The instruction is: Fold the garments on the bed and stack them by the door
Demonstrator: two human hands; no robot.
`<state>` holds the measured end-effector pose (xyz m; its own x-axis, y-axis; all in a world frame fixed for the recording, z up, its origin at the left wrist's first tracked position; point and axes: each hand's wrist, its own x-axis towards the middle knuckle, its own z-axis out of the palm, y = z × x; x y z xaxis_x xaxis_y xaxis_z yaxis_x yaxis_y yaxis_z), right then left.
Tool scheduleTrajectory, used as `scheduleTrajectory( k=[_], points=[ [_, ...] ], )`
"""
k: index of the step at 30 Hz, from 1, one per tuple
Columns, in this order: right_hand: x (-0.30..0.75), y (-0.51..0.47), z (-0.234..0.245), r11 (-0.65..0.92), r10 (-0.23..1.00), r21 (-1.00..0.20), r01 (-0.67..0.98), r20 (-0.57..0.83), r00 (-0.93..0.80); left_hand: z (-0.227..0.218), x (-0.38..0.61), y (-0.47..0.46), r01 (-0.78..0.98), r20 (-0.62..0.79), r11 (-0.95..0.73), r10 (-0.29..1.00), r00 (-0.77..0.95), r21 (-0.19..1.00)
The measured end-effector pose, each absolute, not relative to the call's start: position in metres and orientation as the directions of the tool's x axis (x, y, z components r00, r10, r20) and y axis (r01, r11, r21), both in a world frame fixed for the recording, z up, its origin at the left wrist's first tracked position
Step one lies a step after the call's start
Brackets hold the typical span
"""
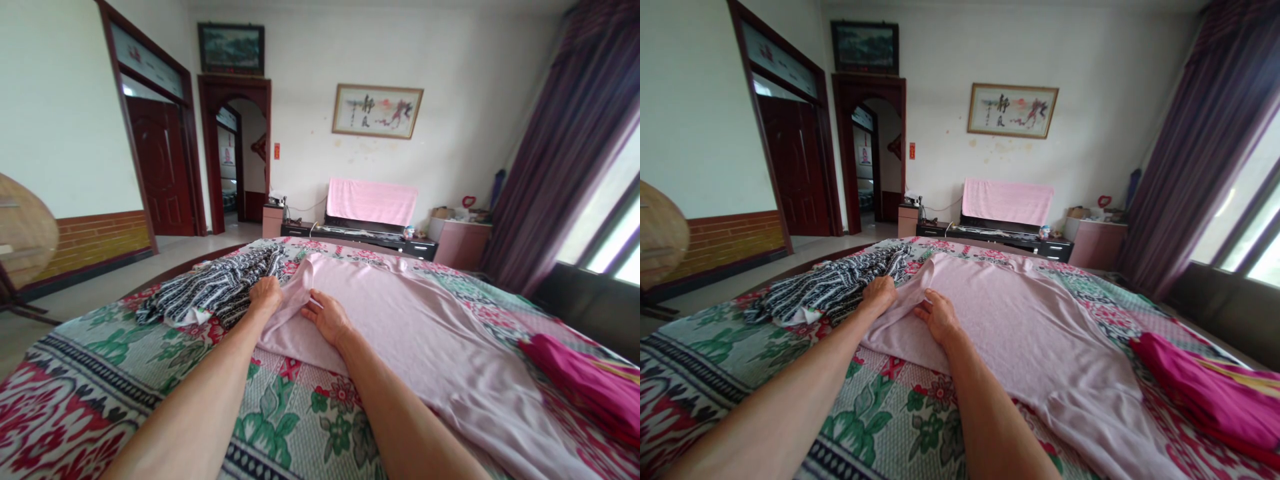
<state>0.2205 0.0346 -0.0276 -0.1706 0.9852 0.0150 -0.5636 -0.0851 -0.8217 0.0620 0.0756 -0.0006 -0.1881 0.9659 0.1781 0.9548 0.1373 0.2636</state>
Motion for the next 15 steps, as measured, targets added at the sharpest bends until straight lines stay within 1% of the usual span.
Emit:
scheduleTrajectory(
  k=[2, 6, 8, 10, 13, 15],
  points=[
    [0.220, 0.035, -0.028, -0.082, 0.985, -0.822, -0.564, 0.017, -0.169, 0.001, 0.064, 0.075, 0.960, 0.199, 0.133, 0.963, -0.184, 0.247],
    [0.220, 0.034, -0.026, -0.084, 0.988, -0.819, -0.568, 0.004, -0.152, 0.004, 0.072, 0.085, 0.974, 0.373, 0.007, 0.923, -0.093, 0.225],
    [0.220, 0.033, -0.025, -0.082, 0.989, -0.816, -0.572, 0.002, -0.146, 0.005, 0.077, 0.096, 0.972, 0.405, -0.033, 0.912, -0.066, 0.233],
    [0.220, 0.033, -0.025, -0.074, 0.990, -0.813, -0.577, 0.008, -0.138, 0.004, 0.081, 0.108, 0.959, 0.339, -0.002, 0.936, -0.098, 0.282],
    [0.219, 0.033, -0.027, -0.069, 0.992, -0.808, -0.586, 0.010, -0.129, -0.003, 0.085, 0.123, 0.906, 0.187, 0.131, 0.957, -0.221, 0.402],
    [0.219, 0.033, -0.027, -0.068, 0.991, -0.804, -0.590, 0.011, -0.130, -0.009, 0.087, 0.129, 0.873, 0.158, 0.156, 0.954, -0.254, 0.463]
  ],
)
